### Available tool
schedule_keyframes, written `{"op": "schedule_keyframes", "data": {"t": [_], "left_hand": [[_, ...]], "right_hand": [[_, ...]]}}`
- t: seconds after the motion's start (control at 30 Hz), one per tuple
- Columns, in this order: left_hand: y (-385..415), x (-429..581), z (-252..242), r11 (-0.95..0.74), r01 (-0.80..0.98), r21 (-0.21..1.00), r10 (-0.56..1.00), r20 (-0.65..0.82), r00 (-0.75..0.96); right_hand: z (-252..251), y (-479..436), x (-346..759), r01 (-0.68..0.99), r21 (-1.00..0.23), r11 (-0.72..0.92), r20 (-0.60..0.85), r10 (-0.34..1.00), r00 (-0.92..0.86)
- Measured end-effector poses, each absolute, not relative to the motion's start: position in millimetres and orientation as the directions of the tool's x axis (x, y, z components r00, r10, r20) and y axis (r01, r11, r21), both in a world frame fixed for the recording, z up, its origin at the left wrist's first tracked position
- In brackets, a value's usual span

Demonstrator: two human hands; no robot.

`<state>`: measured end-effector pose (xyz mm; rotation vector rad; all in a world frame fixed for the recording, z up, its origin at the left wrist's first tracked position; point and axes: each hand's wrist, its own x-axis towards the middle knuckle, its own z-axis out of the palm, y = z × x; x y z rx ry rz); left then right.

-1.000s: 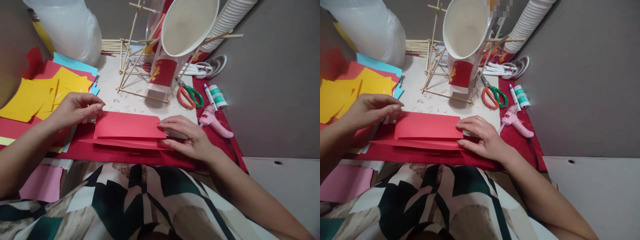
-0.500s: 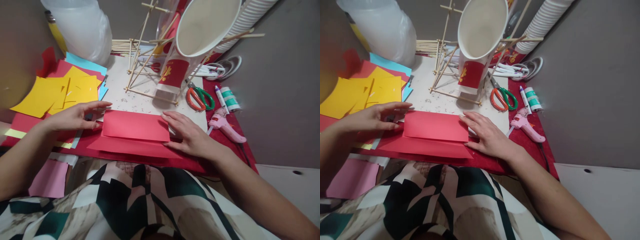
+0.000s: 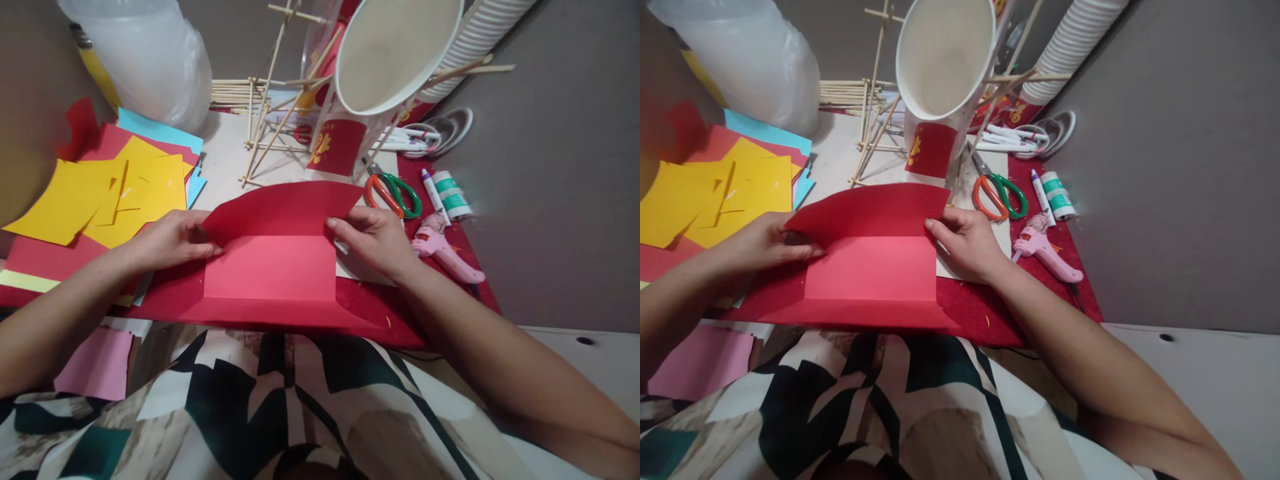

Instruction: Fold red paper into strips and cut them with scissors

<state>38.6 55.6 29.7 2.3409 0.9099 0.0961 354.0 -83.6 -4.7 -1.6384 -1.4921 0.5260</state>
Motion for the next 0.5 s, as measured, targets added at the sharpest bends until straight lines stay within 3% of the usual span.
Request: {"op": "schedule_keyframes", "data": {"t": [0.1, 0.23, 0.37, 0.5], "left_hand": [[58.3, 40.0, 23.6, -0.519, 0.577, 0.630, 0.651, -0.146, 0.745], [64.4, 43.2, 14.1, -0.544, 0.513, 0.664, 0.668, -0.026, 0.744], [68.3, 46.7, 8.3, -0.514, 0.493, 0.702, 0.696, 0.006, 0.718], [68.1, 50.2, 11.3, -0.488, 0.502, 0.714, 0.722, 0.007, 0.692]], "right_hand": [[-7.1, -80.4, 353.0, 0.519, -0.854, 0.034, 0.185, 0.953, 0.242], [-11.8, -79.4, 354.3, 0.424, -0.905, 0.012, 0.120, 0.966, 0.228], [-14.2, -77.5, 358.8, 0.527, -0.850, 0.030, 0.174, 0.958, 0.226], [-18.5, -78.0, 365.5, 0.638, -0.755, 0.153, 0.317, 0.937, 0.149]]}}
